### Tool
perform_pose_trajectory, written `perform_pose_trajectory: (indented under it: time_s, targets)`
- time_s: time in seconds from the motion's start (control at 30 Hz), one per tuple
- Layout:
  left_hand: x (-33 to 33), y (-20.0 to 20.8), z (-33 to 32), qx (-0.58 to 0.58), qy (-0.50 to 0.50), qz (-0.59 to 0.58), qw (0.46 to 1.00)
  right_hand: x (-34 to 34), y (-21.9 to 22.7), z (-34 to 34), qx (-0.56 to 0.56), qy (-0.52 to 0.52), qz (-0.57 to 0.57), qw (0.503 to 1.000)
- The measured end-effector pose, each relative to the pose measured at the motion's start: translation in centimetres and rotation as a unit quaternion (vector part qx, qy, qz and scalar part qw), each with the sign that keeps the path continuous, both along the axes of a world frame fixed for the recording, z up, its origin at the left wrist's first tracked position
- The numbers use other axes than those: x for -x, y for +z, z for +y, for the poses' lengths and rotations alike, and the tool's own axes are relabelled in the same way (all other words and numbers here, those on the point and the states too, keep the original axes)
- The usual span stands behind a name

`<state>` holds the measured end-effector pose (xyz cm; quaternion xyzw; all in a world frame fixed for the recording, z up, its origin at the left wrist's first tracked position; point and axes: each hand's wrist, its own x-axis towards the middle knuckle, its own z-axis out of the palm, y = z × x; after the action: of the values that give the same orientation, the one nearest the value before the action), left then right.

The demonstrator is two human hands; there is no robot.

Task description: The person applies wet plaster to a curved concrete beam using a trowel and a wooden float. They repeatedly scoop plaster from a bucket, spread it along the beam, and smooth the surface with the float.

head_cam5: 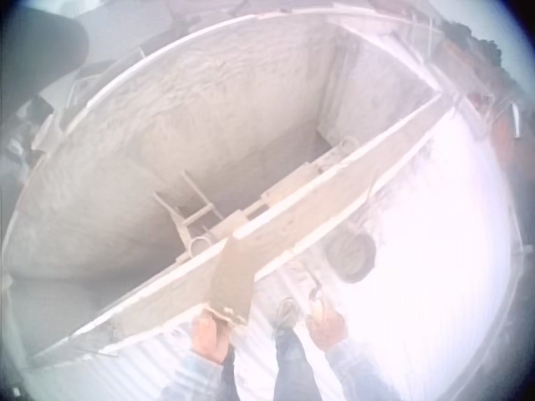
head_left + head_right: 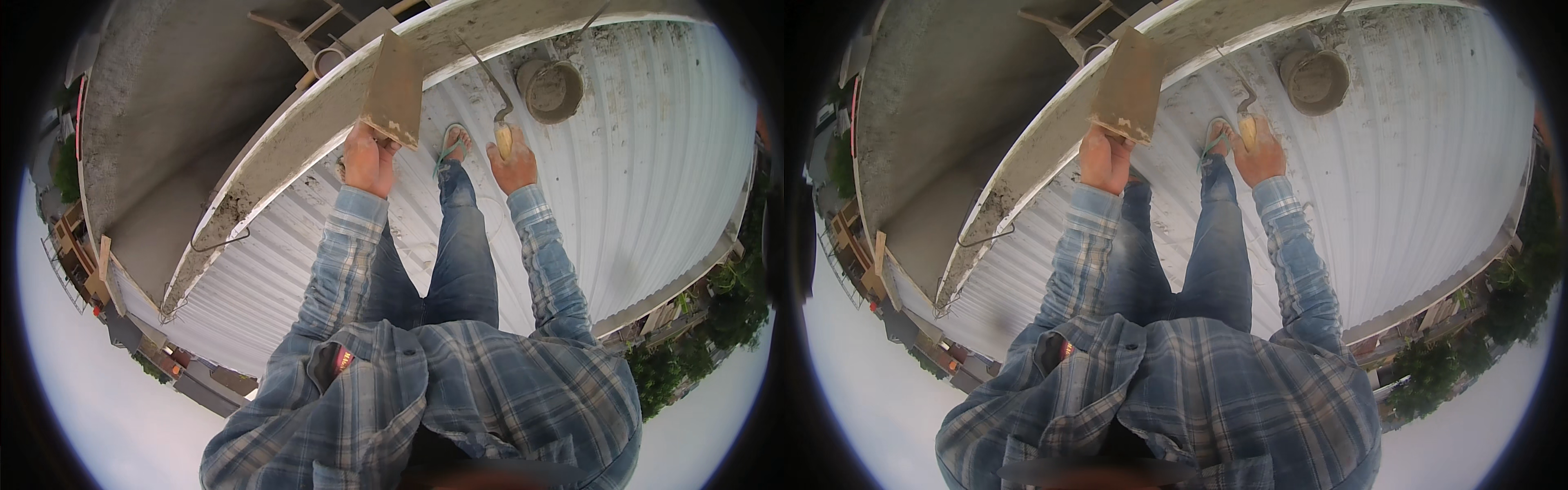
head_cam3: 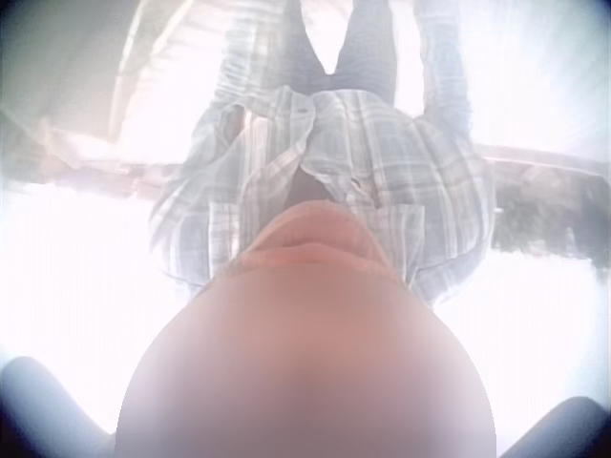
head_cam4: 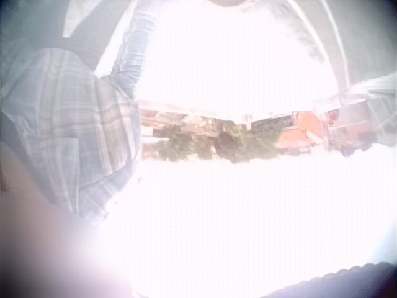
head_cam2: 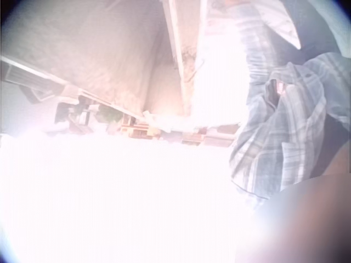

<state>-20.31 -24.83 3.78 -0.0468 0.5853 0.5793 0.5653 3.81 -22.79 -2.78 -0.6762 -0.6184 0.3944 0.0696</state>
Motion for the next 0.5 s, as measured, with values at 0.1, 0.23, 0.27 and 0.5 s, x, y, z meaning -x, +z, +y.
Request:
perform_pose_trajectory:
  time_s: [0.1, 0.23, 0.27, 0.5]
  targets:
    - [0.8, 0.4, 0.7, 0.039, -0.124, 0.187, 0.974, 0.2, 3.6, -2.7, -0.039, -0.036, 0.074, 0.996]
    - [1.3, 0.5, 0.8, 0.042, -0.208, 0.414, 0.885, 0.4, 6.6, -5.5, -0.138, 0.121, 0.119, 0.976]
    - [1.6, 0.3, 0.7, 0.023, -0.221, 0.446, 0.867, 0.5, 7.1, -5.4, -0.155, 0.146, 0.115, 0.97]
    - [2.0, 1.2, -1.1, -0.024, -0.292, 0.501, 0.815, 0.4, 0.5, 0.2, -0.16, 0.107, 0.006, 0.981]
